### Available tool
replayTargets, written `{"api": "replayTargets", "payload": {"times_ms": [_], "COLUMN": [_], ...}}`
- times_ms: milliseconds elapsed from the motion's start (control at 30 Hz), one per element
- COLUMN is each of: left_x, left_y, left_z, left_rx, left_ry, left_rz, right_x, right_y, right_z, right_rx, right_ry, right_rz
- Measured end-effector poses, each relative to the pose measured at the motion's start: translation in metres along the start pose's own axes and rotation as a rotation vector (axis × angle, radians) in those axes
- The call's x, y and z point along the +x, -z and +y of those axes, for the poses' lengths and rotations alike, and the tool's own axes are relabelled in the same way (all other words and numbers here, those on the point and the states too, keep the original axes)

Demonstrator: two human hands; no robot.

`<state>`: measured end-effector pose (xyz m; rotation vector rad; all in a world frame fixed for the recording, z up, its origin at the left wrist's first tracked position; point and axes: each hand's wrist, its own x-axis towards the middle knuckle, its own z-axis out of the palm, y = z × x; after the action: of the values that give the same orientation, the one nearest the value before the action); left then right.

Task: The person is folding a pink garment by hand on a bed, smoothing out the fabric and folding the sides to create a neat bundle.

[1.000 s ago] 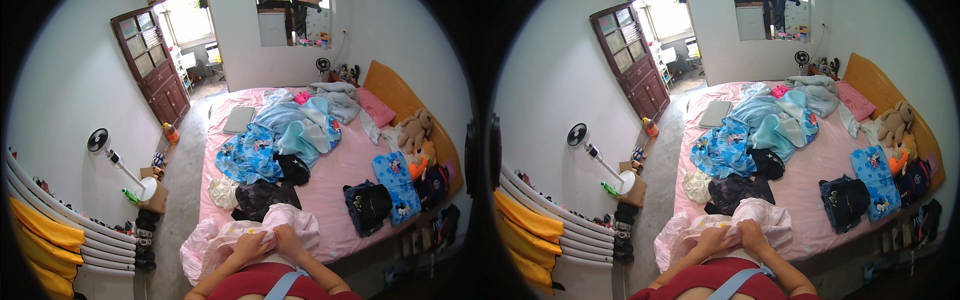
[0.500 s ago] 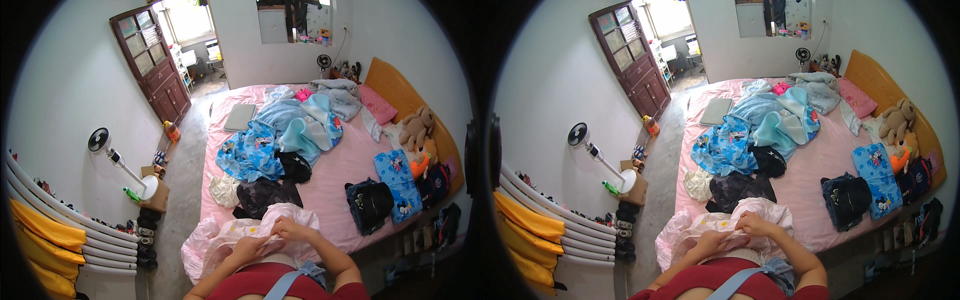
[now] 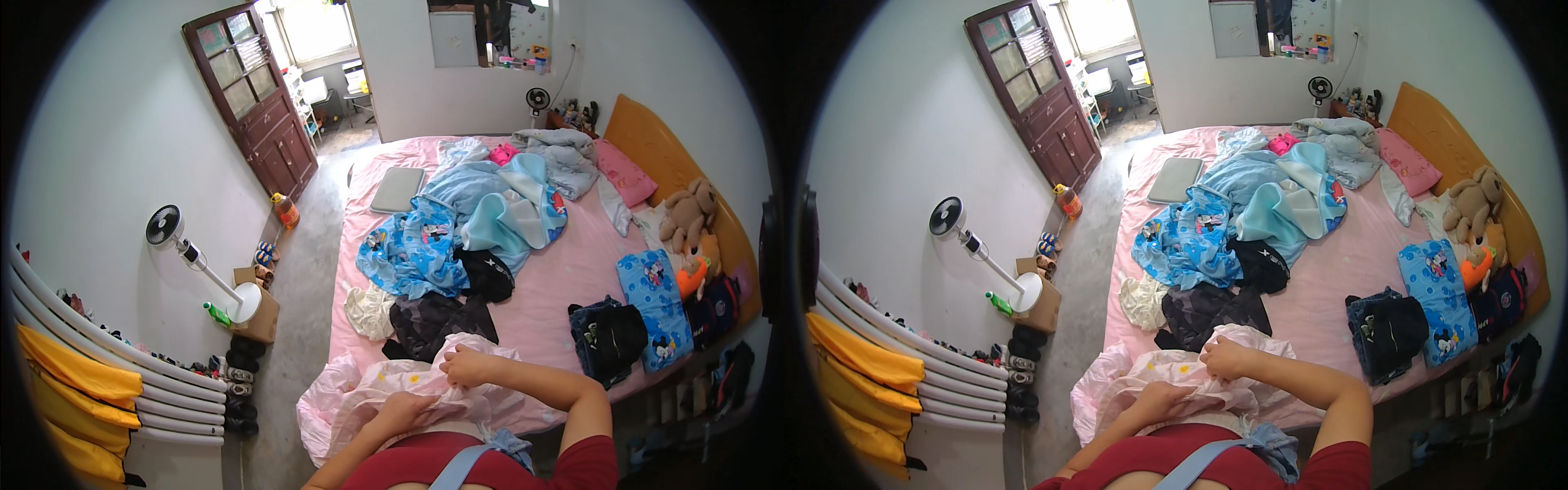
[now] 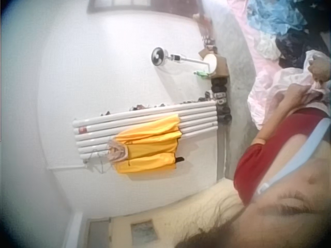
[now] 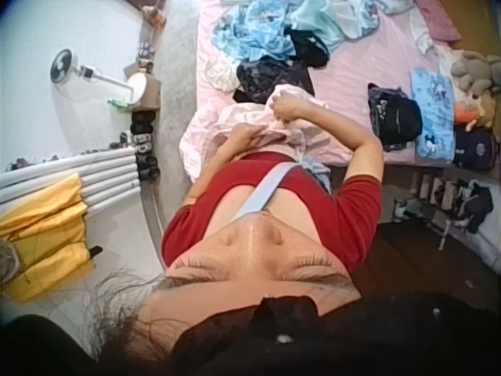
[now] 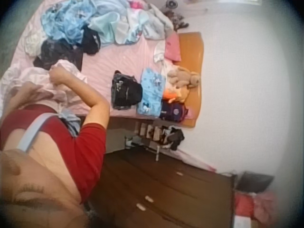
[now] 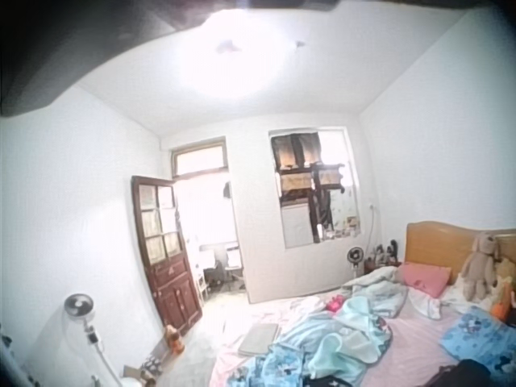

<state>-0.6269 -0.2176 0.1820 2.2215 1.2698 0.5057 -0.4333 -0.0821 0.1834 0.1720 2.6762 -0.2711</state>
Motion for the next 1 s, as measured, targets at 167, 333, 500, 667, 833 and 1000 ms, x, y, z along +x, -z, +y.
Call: {"api": "replayTargets", "payload": {"times_ms": [167, 333, 500, 667, 833, 1000], "left_x": [0.007, 0.019, 0.028, 0.022, 0.005, 0.0], "left_y": [0.007, 0.016, 0.029, 0.029, 0.01, 0.008], "left_z": [-0.003, 0.001, 0.004, 0.002, -0.01, -0.017], "left_rx": [-0.015, -0.04, -0.015, -0.005, -0.006, -0.008], "left_ry": [0.06, 0.139, 0.131, 0.178, 0.253, 0.263], "left_rz": [0.042, 0.137, 0.201, 0.249, 0.243, 0.266], "right_x": [-0.016, -0.04, -0.045, -0.043, -0.037, -0.042], "right_y": [-0.011, 0.011, 0.007, -0.017, -0.049, -0.076], "right_z": [0.019, 0.031, 0.029, 0.003, -0.029, -0.042], "right_rx": [0.005, 0.082, -0.105, 0.033, 0.157, 0.421], "right_ry": [-0.037, -0.113, -0.175, -0.385, -0.492, -0.568], "right_rz": [0.174, 0.654, 0.929, 0.925, 0.847, 0.847]}}
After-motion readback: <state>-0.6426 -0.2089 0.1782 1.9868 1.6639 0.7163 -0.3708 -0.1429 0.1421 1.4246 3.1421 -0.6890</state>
